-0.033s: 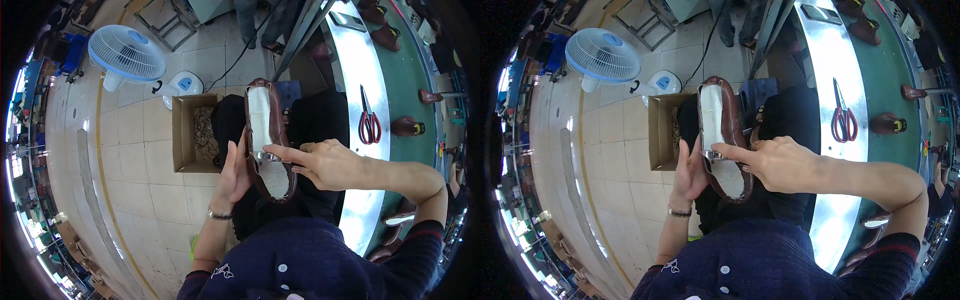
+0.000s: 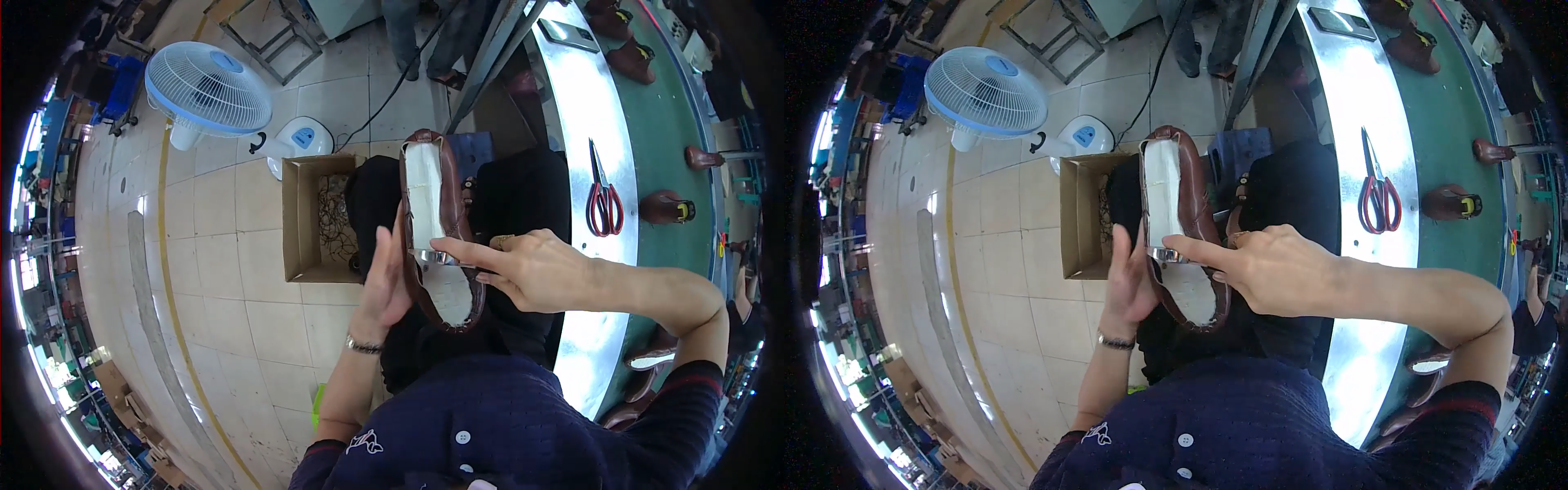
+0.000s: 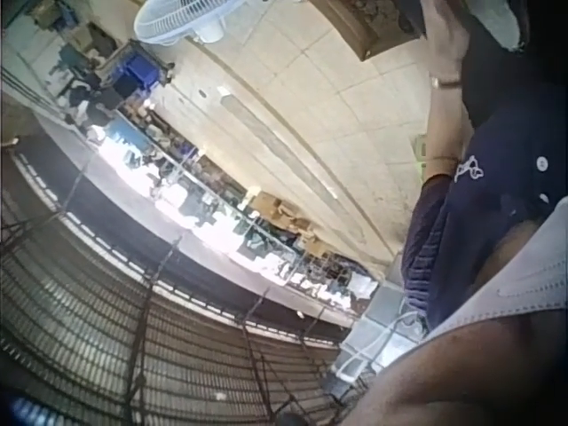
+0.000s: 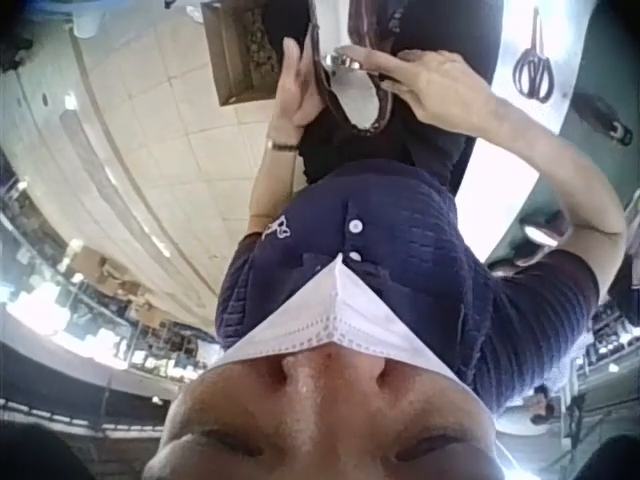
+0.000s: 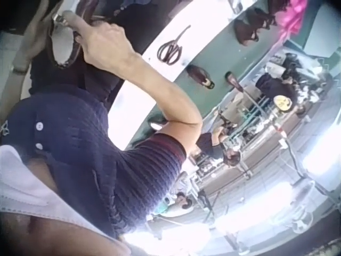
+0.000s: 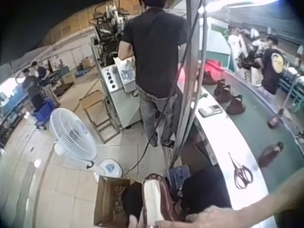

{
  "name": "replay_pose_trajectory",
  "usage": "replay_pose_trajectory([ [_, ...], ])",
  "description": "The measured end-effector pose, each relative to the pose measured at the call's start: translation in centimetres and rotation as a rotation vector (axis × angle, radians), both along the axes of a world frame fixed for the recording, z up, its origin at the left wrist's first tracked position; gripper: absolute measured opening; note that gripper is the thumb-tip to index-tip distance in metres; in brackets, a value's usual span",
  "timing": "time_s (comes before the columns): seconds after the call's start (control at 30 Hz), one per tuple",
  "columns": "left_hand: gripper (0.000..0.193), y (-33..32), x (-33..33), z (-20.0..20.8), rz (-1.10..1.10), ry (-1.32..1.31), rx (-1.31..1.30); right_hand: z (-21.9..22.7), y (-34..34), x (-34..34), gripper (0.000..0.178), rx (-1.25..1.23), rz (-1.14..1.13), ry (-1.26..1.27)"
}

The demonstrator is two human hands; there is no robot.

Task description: Manually lasting and trimming the upper of a shoe using pliers and scissors at a workbench.

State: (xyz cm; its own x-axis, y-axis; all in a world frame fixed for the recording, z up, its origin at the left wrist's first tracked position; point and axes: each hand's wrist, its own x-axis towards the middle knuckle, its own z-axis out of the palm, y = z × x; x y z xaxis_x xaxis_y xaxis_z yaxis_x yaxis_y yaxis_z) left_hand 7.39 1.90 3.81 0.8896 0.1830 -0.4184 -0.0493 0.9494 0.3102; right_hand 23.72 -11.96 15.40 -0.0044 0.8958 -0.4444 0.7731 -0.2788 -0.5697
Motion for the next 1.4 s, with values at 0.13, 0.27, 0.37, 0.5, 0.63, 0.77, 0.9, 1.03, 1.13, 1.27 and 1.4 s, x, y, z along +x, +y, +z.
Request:
replay_pose_trajectory([
  [0.13,0.057,0.4,1.9,-1.6,-0.066,0.061,-0.067,-1.3,-0.8,0.4,0.069,0.079,-0.035,0.036],
  [0.27,0.046,0.0,2.8,-1.2,-0.064,0.091,-0.034,0.3,0.4,2.4,0.056,0.022,0.069,0.001],
  [0.37,0.056,0.3,2.8,-0.8,-0.090,0.122,0.113,4.5,3.6,3.4,0.058,-0.041,0.432,-0.365],
  [0.5,0.059,0.7,2.5,-0.3,-0.141,0.197,0.071,4.5,6.3,3.7,0.070,0.601,0.235,-0.143],
  [0.63,0.061,0.5,3.1,0.4,-0.123,0.091,0.170,-0.6,8.3,6.3,0.075,0.078,0.183,-0.465],
  [0.77,0.064,1.5,2.6,0.9,-0.154,0.091,0.168,1.3,8.1,4.9,0.068,0.293,0.289,-0.459],
  [0.9,0.065,1.5,2.8,0.2,-0.166,0.079,0.243,-0.2,6.7,4.8,0.065,0.067,0.103,-0.412],
  [1.03,0.067,1.8,2.3,0.3,-0.188,0.055,0.184,1.0,6.6,4.0,0.064,0.169,0.300,-0.586],
  [1.13,0.065,1.9,2.3,0.7,-0.209,0.066,0.187,-0.3,5.6,3.8,0.066,0.212,0.187,-0.422],
  [1.27,0.063,2.4,2.6,0.3,-0.205,0.073,0.201,-0.4,5.8,3.9,0.066,0.199,0.225,-0.489],
  [1.4,0.070,2.9,2.0,0.6,-0.305,0.109,0.196,-0.1,4.9,2.3,0.064,0.397,0.137,-0.322],
])
